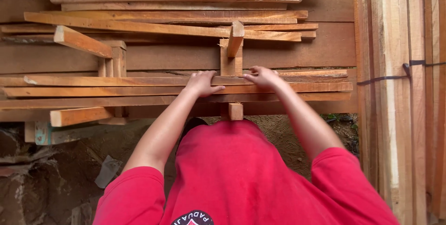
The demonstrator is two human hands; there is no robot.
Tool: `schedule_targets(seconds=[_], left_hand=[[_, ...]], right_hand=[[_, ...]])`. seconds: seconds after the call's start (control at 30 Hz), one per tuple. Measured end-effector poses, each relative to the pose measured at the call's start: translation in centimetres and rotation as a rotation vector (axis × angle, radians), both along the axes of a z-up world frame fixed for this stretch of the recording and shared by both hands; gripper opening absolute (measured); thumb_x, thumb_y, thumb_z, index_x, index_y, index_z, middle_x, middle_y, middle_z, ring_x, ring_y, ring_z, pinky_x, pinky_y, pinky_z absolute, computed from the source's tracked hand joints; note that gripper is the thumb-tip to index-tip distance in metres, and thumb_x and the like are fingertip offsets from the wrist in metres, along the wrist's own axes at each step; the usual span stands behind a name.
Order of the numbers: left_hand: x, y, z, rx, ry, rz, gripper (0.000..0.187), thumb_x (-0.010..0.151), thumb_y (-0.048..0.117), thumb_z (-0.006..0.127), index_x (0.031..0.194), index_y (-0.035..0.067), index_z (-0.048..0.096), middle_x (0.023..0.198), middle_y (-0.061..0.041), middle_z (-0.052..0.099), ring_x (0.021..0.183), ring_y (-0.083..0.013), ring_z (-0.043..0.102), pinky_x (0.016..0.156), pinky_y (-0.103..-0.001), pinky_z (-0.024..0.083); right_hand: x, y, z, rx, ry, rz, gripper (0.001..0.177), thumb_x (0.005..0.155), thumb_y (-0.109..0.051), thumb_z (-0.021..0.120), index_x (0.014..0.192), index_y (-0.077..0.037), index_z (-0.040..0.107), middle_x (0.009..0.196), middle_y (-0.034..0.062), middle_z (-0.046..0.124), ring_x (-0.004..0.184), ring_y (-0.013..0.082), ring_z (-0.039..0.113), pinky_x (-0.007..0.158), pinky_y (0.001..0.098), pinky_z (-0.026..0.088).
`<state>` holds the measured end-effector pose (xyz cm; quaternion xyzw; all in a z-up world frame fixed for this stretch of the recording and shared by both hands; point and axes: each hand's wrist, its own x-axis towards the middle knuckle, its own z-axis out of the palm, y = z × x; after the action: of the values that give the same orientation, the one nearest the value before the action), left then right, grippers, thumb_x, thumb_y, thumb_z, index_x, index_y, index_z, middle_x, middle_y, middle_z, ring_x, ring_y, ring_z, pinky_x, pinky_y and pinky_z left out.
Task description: Bundling thin wooden slats together using plastic straps.
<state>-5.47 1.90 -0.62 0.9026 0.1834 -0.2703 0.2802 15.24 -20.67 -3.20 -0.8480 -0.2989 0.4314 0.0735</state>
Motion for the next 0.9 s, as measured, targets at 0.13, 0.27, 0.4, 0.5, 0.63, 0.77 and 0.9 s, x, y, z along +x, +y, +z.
schedule_targets(seconds=[0.13, 0.27, 0.4, 0.5, 0.63, 0.77, 0.9], left_hand=[[-2.5, 5.7, 0.7, 0.042, -0.035, -0.041, 0.091, 0.086, 0.077, 0.058, 0.152, 0.015, 0.045, 0.151, -0.007, 0.054, 0.142, -0.0287, 0.047, 0.116, -0.051, 0.032], [-6.8, 12.1, 1.1, 0.118, -0.092, -0.078, 0.099, 0.082, 0.080, 0.058, 0.154, 0.014, 0.042, 0.154, -0.008, 0.050, 0.144, -0.0295, 0.044, 0.118, -0.052, 0.028], [-11.0, 16.5, 1.2, 0.180, -0.152, -0.111, 0.108, 0.077, 0.084, 0.058, 0.156, 0.013, 0.039, 0.156, -0.008, 0.046, 0.146, -0.0303, 0.040, 0.120, -0.053, 0.025], [-13.5, 16.6, 1.3, 0.230, -0.181, -0.109, 0.113, 0.074, 0.087, 0.059, 0.157, 0.013, 0.036, 0.158, -0.009, 0.043, 0.147, -0.0308, 0.038, 0.121, -0.054, 0.023], [-15.2, 15.5, 1.4, 0.275, -0.206, -0.127, 0.119, 0.071, 0.089, 0.059, 0.158, 0.012, 0.034, 0.160, -0.009, 0.040, 0.148, -0.0313, 0.036, 0.122, -0.054, 0.020], [-16.3, 15.4, 1.3, 0.331, -0.255, -0.142, 0.127, 0.066, 0.093, 0.059, 0.160, 0.011, 0.031, 0.163, -0.010, 0.035, 0.150, -0.0321, 0.032, 0.124, -0.055, 0.017], [-18.5, 14.5, 1.4, 0.390, -0.301, -0.151, 0.136, 0.061, 0.096, 0.059, 0.161, 0.010, 0.027, 0.165, -0.011, 0.031, 0.151, -0.0330, 0.028, 0.125, -0.056, 0.013]], right_hand=[[0.9, 4.0, 1.6, 0.010, -0.029, -0.022, 0.067, 0.092, -0.075, 0.053, 0.141, -0.030, 0.060, 0.137, -0.0034, 0.067, 0.133, 0.0258, 0.059, 0.112, 0.0581, 0.033], [0.8, 12.2, 2.6, 0.011, -0.072, -0.017, 0.067, 0.091, -0.077, 0.052, 0.135, -0.028, 0.063, 0.133, -0.0002, 0.069, 0.130, 0.0274, 0.061, 0.109, 0.0570, 0.036], [-4.6, 19.7, 3.7, 0.000, -0.117, -0.007, 0.069, 0.090, -0.079, 0.050, 0.130, -0.025, 0.066, 0.129, 0.0029, 0.071, 0.126, 0.0290, 0.063, 0.107, 0.0558, 0.039], [-12.2, 23.1, 4.8, 0.000, -0.139, 0.024, 0.070, 0.090, -0.080, 0.049, 0.126, -0.024, 0.069, 0.126, 0.0051, 0.072, 0.124, 0.0301, 0.064, 0.105, 0.0551, 0.041], [-18.6, 23.5, 5.8, -0.003, -0.155, 0.036, 0.072, 0.089, -0.081, 0.048, 0.123, -0.022, 0.071, 0.123, 0.0072, 0.073, 0.122, 0.0311, 0.066, 0.103, 0.0543, 0.043], [-20.5, 22.6, 6.7, -0.019, -0.190, 0.066, 0.075, 0.089, -0.083, 0.046, 0.118, -0.020, 0.074, 0.119, 0.0104, 0.075, 0.119, 0.0327, 0.068, 0.101, 0.0532, 0.046], [-21.4, 22.0, 7.9, -0.034, -0.225, 0.101, 0.079, 0.088, -0.085, 0.044, 0.112, -0.017, 0.077, 0.114, 0.0136, 0.077, 0.115, 0.0343, 0.070, 0.098, 0.0520, 0.049]])
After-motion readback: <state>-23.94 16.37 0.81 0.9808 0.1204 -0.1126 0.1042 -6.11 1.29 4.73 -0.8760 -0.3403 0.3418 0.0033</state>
